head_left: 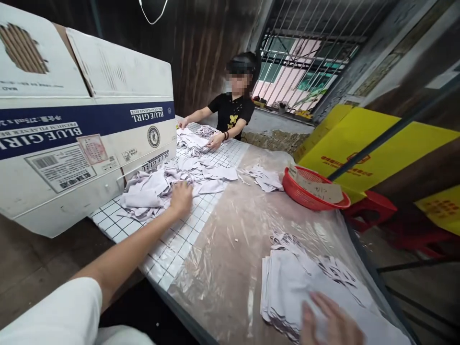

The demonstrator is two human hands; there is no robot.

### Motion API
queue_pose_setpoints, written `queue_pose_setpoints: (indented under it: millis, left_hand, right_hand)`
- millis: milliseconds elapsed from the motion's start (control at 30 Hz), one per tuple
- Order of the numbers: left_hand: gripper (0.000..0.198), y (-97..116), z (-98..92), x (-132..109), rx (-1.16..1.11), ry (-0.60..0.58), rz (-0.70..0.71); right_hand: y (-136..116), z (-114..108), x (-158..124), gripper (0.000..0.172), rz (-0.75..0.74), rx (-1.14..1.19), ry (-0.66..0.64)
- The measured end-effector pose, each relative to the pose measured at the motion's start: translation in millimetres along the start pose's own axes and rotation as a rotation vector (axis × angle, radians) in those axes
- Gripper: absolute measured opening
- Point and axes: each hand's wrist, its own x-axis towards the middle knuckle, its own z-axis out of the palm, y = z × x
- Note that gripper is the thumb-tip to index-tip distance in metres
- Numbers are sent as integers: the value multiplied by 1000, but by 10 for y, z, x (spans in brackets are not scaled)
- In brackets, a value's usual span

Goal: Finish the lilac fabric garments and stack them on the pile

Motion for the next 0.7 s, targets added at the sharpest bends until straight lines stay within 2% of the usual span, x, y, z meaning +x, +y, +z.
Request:
queue_pose_setpoints:
  millis: [67,133,267,367,400,467,533,567,633,700]
  left_hand:
    - [26,-440,-113,114,32,-1,-58]
    - [21,-659,-158,146,34,-17,-50]
    - [19,-724,-162,76,-13,8,-23]
    - [20,-783,-206,48,-54,58,-58]
    - [22,-829,-235,54,-64,77,-80]
    - [21,-942,-309,70,-84,136,-138]
    - [18,-1044,-381,59,-116,212,-151]
    - [17,-1079,-406,32,-136,241,-124]
    - [16,-1104,-414,-76,-188,225,0]
    - [17,-1075,-357,-232,-248,107,157]
  right_hand:
    - [-510,191,66,19,-49,148,-189]
    - [-967,434,191,16,-73,309,-359]
    - [-1755,1023,543,21,-68,451,-702]
    - [-2222,1527,812,41,-31,268,-858]
    - [-2337,1681,890,41,2,203,-906]
    - [-2491,1915,1014,29,39,129,-964]
    - [-2538,2001,1081,16,44,121,-992]
    - [-2525,1977,1087,13,34,139,-998]
    - [-2438,1799,1041,12,4,230,-986]
    - [-2297,1485,927,13,-25,397,-950]
